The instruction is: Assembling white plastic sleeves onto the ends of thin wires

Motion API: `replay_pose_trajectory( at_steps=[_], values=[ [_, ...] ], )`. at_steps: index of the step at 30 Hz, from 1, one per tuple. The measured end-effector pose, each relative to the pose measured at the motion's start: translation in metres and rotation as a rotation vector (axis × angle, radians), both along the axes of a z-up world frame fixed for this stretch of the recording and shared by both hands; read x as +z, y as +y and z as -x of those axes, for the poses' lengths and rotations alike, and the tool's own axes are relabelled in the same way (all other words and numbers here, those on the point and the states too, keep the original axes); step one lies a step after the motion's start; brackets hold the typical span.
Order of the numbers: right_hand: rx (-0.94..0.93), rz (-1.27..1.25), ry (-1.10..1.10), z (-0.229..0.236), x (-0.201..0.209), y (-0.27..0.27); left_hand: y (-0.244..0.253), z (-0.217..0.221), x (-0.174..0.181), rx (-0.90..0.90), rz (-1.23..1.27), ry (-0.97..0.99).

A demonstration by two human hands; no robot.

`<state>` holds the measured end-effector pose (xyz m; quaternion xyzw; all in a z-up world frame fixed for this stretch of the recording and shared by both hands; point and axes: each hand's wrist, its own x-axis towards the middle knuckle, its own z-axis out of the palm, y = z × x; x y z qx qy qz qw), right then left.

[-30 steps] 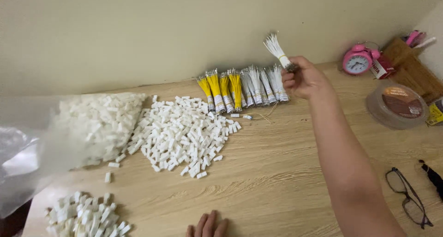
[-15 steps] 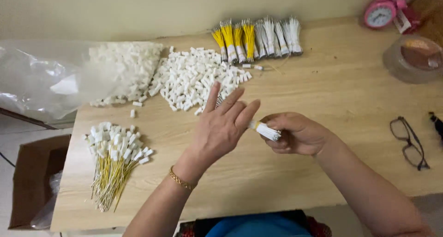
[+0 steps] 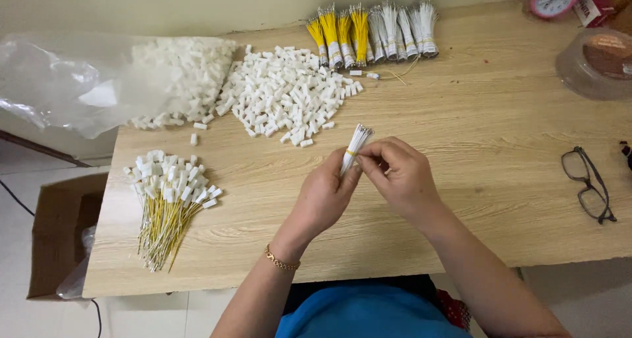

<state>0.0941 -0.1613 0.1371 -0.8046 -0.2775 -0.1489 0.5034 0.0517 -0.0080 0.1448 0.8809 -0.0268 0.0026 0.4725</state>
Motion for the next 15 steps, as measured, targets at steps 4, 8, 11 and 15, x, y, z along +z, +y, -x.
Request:
replay_pose_trajectory(
  at_steps=[4,8,11,15],
  values=[
    [0.046,0.105,-0.074,-0.007,0.005,-0.002,-0.001,0.005,0.009,-0.009,0.006,-0.047],
    [0.059,0.109,-0.085,-0.009,0.001,-0.006,-0.001,0.013,0.044,-0.094,0.119,0.071],
    [0.084,0.121,-0.120,-0.013,-0.008,-0.010,-0.003,0.011,0.030,-0.094,0.232,0.111],
    [0.174,0.039,-0.133,-0.011,-0.004,-0.013,-0.005,0.003,-0.002,-0.040,0.341,0.072]
  ],
)
